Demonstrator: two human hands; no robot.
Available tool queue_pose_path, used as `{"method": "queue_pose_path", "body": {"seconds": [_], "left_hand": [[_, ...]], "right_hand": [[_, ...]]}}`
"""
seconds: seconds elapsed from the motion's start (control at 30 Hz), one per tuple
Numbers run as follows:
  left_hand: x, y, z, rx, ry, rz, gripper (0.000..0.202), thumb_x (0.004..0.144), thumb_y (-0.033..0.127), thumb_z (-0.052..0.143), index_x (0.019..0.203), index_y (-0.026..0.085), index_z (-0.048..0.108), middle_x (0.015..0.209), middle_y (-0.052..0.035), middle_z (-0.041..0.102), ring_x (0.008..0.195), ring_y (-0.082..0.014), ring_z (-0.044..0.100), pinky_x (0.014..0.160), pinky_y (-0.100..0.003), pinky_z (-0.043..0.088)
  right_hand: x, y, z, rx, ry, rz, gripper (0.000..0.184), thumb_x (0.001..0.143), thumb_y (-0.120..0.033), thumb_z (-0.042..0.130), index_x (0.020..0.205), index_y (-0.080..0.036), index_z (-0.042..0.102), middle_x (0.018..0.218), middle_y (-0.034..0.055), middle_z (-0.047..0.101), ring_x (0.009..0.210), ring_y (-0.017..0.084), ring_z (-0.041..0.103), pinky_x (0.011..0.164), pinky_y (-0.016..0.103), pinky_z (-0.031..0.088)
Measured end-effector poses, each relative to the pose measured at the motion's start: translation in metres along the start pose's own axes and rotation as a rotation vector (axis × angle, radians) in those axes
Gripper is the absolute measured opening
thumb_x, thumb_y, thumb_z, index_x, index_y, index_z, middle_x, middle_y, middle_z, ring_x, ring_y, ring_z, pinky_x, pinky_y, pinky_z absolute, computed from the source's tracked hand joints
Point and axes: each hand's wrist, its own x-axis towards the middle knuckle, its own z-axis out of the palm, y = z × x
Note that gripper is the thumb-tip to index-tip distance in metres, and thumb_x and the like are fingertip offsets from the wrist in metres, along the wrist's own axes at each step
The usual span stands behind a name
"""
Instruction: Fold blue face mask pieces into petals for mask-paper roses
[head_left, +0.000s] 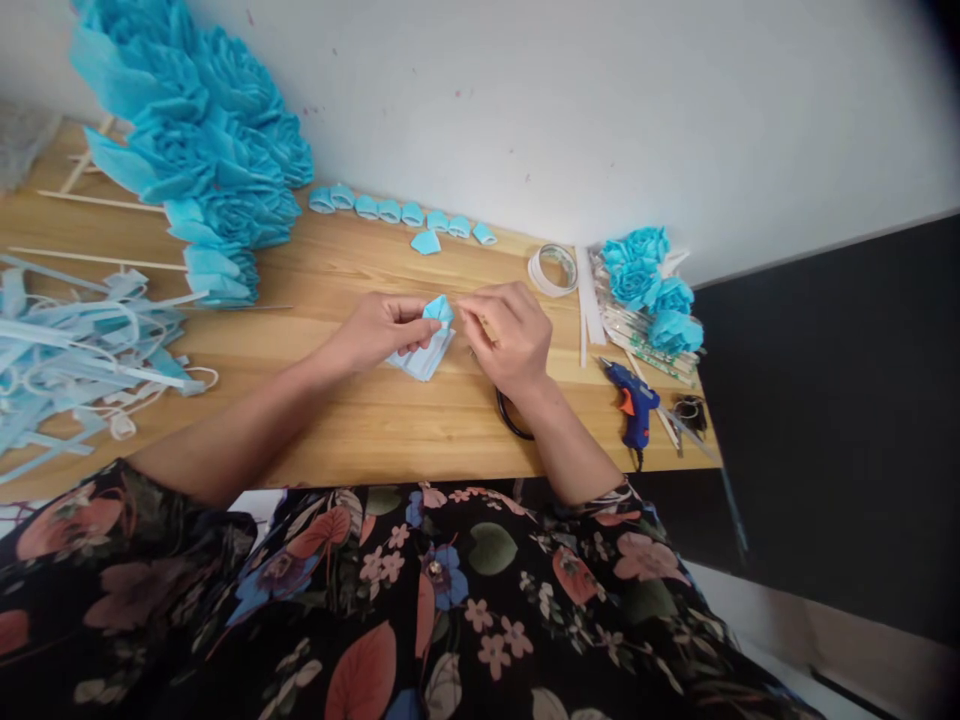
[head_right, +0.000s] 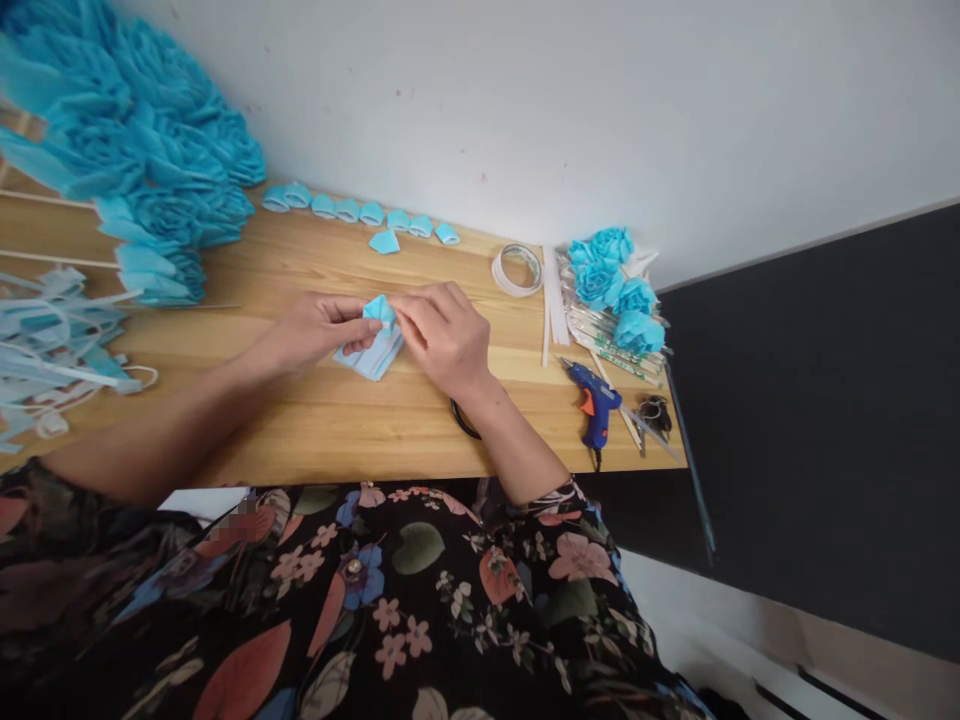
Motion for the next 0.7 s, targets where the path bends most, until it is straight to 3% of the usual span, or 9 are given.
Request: {"method": "queue_pose_path", "body": {"seconds": [0.37, 0.53, 0.7], "left_hand": [[-0.001, 0.005, 0.001, -0.007, -0.042, -0.023, 0.024, 0.084, 0.029, 0.067, 0.065, 0.017, 0.06, 0.058, 0.0022, 0.058, 0.048, -0.0078, 0.049, 0.049, -0.022, 0.039], [-0.001, 0.004, 0.0, -0.015, -0.047, -0.013, 0.024, 0.084, 0.03, 0.068, 0.066, 0.016, 0.06, 0.058, 0.002, 0.058, 0.049, -0.0073, 0.049, 0.049, -0.02, 0.039], [-0.001, 0.006, -0.001, -0.014, -0.053, -0.015, 0.025, 0.082, 0.033, 0.07, 0.066, 0.016, 0.061, 0.057, 0.0021, 0.057, 0.051, -0.0069, 0.05, 0.05, -0.018, 0.04]], "right_hand": [[-0.008, 0.007, 0.005, -0.101, -0.022, -0.026, 0.023, 0.101, -0.03, 0.054, 0.103, -0.028, 0.077, 0.103, 0.0086, 0.075, 0.099, 0.026, 0.066, 0.09, 0.046, 0.054], [-0.009, 0.01, 0.007, -0.167, 0.017, -0.102, 0.024, 0.102, -0.027, 0.053, 0.101, -0.026, 0.076, 0.099, 0.0074, 0.075, 0.095, 0.023, 0.067, 0.085, 0.041, 0.054], [-0.009, 0.012, 0.01, -0.269, 0.111, -0.272, 0.022, 0.102, -0.021, 0.054, 0.102, -0.025, 0.075, 0.094, 0.0044, 0.074, 0.089, 0.019, 0.067, 0.077, 0.035, 0.053]]}}
